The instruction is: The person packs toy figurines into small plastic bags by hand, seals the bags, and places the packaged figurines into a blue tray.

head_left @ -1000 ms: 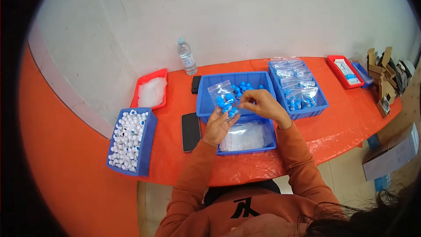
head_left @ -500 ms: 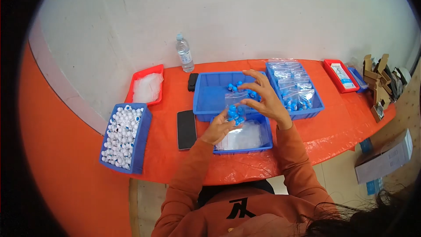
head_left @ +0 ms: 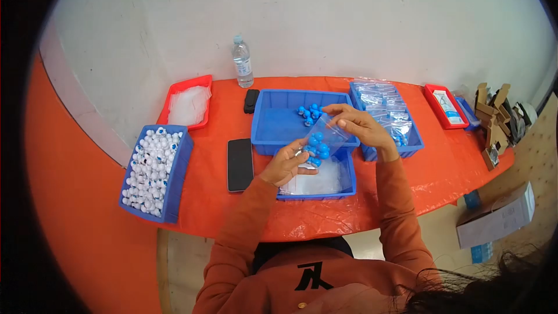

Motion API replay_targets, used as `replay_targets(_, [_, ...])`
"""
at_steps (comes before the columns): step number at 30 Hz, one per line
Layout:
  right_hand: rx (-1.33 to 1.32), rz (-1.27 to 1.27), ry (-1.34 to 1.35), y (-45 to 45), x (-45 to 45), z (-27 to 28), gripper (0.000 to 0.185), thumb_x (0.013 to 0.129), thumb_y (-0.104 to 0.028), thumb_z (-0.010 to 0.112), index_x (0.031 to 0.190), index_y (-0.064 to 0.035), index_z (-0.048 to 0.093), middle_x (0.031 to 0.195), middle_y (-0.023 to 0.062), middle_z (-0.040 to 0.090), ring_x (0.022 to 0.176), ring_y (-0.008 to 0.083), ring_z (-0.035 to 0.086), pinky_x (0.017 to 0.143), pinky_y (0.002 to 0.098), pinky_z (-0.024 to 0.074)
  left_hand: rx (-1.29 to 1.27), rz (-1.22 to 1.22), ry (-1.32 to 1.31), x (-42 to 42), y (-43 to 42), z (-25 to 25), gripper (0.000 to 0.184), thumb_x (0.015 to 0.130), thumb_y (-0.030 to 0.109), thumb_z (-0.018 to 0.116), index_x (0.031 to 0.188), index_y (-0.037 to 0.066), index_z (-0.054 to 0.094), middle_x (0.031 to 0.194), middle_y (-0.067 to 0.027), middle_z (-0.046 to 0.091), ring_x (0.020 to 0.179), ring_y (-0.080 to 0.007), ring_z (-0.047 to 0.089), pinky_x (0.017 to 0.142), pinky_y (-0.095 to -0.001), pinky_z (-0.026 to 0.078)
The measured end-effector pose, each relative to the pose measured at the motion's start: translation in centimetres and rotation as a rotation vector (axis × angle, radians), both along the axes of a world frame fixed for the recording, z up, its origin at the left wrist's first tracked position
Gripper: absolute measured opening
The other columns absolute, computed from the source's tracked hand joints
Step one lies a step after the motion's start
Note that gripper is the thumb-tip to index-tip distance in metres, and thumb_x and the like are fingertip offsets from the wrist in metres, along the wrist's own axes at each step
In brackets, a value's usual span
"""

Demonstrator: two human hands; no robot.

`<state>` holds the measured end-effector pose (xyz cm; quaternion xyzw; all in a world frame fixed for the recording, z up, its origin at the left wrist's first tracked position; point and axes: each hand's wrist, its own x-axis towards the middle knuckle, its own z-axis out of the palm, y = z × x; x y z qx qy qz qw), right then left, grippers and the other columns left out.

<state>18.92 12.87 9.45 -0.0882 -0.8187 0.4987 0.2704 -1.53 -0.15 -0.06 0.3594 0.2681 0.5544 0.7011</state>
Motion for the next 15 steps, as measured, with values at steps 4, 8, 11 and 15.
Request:
replay_targets(4, [0.110,0.056,-0.134,0.5,0.4,1.4,0.018,0.078,-0.002,0.064,0.092,-0.0106,0.070,0.130,0.0089,0.051,0.109,0.0236,0.051,0.082,0.0310,0.0441,-0.006,-0.042,0.051,0.5,0.0,0.3,0.050,0.090,0.015,0.060,0.134,0.008,0.036,0.119,-0.0152,0.053,0.107,-0.0277,0.059,0.085,-0.0471,0.053])
replay_targets(8, [0.242,0.104,-0.417,-0.8,-0.6,3.0,0.023,0.075,0.000,0.067,0.097,-0.0060,0.070,0.127,0.0070,0.053,0.109,0.0232,0.052,0.087,0.0322,0.0439,-0.038,-0.122,0.079,0.8,-0.3,1.0,0.050,0.090,0.017,0.061,0.134,0.006,0.037,0.115,-0.0126,0.054,0.101,-0.0219,0.059,0.082,-0.0427,0.055])
replay_targets(11, [0.306,0.059,-0.409,-1.2,-0.8,2.3,0.020,0.076,-0.003,0.068,0.095,-0.0057,0.070,0.127,0.0063,0.053,0.107,0.0229,0.053,0.085,0.0314,0.0447,-0.014,-0.111,0.106,1.0,-0.2,1.0,0.051,0.090,0.016,0.061,0.134,0.005,0.038,0.115,-0.0130,0.054,0.101,-0.0219,0.059,0.082,-0.0419,0.055])
replay_targets(15, [0.390,-0.024,-0.352,-1.4,-0.9,0.6,0.015,0.077,-0.008,0.070,0.091,-0.0058,0.071,0.125,0.0052,0.055,0.099,0.0216,0.056,0.080,0.0299,0.0461,0.005,-0.070,0.167,1.1,0.0,0.8,0.052,0.088,0.015,0.063,0.133,0.004,0.038,0.115,-0.0135,0.054,0.100,-0.0220,0.059,0.082,-0.0406,0.055])
